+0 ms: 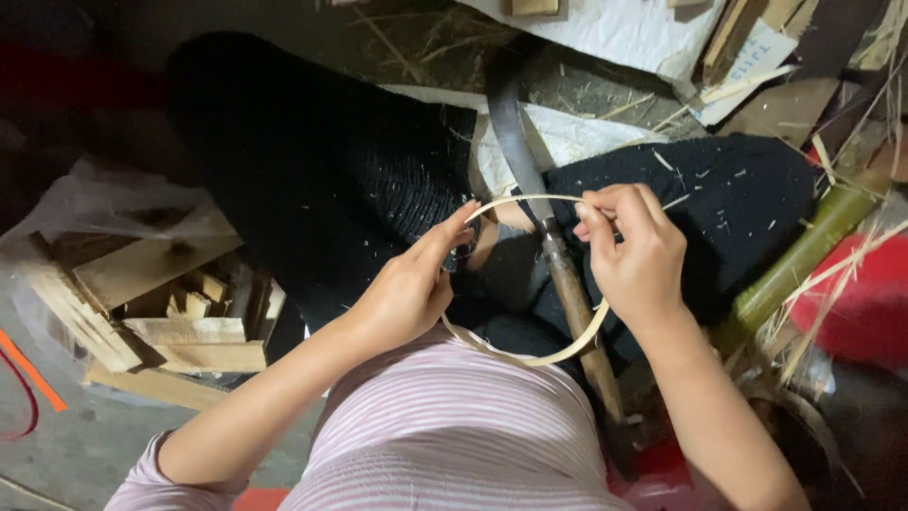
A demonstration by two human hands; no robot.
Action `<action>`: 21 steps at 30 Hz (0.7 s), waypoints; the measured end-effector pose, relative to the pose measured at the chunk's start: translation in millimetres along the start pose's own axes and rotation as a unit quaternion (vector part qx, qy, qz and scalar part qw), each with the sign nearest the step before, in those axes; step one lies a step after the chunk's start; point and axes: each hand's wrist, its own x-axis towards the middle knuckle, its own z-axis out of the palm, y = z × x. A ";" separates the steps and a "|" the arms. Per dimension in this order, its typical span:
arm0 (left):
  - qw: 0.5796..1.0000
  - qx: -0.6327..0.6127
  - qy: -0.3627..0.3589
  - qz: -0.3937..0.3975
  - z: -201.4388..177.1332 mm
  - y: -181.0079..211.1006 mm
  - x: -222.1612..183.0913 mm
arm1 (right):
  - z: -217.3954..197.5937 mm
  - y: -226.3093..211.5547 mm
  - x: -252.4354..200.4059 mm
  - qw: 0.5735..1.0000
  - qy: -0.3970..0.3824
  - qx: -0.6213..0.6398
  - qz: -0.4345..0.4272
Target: Shaving a thin strip of wood with a curved blade and bending it into a circular frame.
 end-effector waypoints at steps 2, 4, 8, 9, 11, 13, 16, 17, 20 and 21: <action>0.999 -0.044 0.002 0.000 -4.0 -2.3 0.2 | 0.4 -2.8 1.7 1.000 -0.003 0.008 -0.009; 0.999 -0.040 -0.002 -0.003 -2.5 1.9 -1.3 | -2.3 -3.2 2.3 1.000 -0.006 0.004 -0.010; 0.999 -0.032 0.005 0.011 -1.3 5.0 -2.1 | -2.9 -1.9 4.1 1.000 -0.013 0.014 -0.007; 0.999 -0.033 0.004 0.010 -1.0 3.5 -2.7 | -2.4 -2.9 5.0 1.000 -0.013 0.014 -0.006; 0.999 -0.041 0.015 -0.006 -0.1 0.2 -2.1 | -1.7 -3.8 8.0 1.000 -0.009 0.007 -0.007; 0.998 -0.052 0.025 0.001 -1.3 1.7 2.5 | -6.6 -7.6 15.4 0.999 -0.012 0.029 -0.007; 0.997 -0.024 0.060 0.043 -14.5 -1.7 17.7 | -8.2 -12.8 18.9 0.998 -0.018 0.065 -0.008; 0.993 0.014 0.086 0.075 -20.4 -3.5 23.5 | -8.0 -14.5 18.6 0.997 -0.025 0.079 -0.009; 0.989 0.066 0.084 0.101 -32.9 9.0 53.3 | -6.9 -23.1 24.1 0.996 -0.028 0.084 -0.019; 0.989 0.068 0.086 0.101 -34.2 18.0 60.1 | -5.9 -28.5 27.0 0.996 -0.028 0.084 -0.022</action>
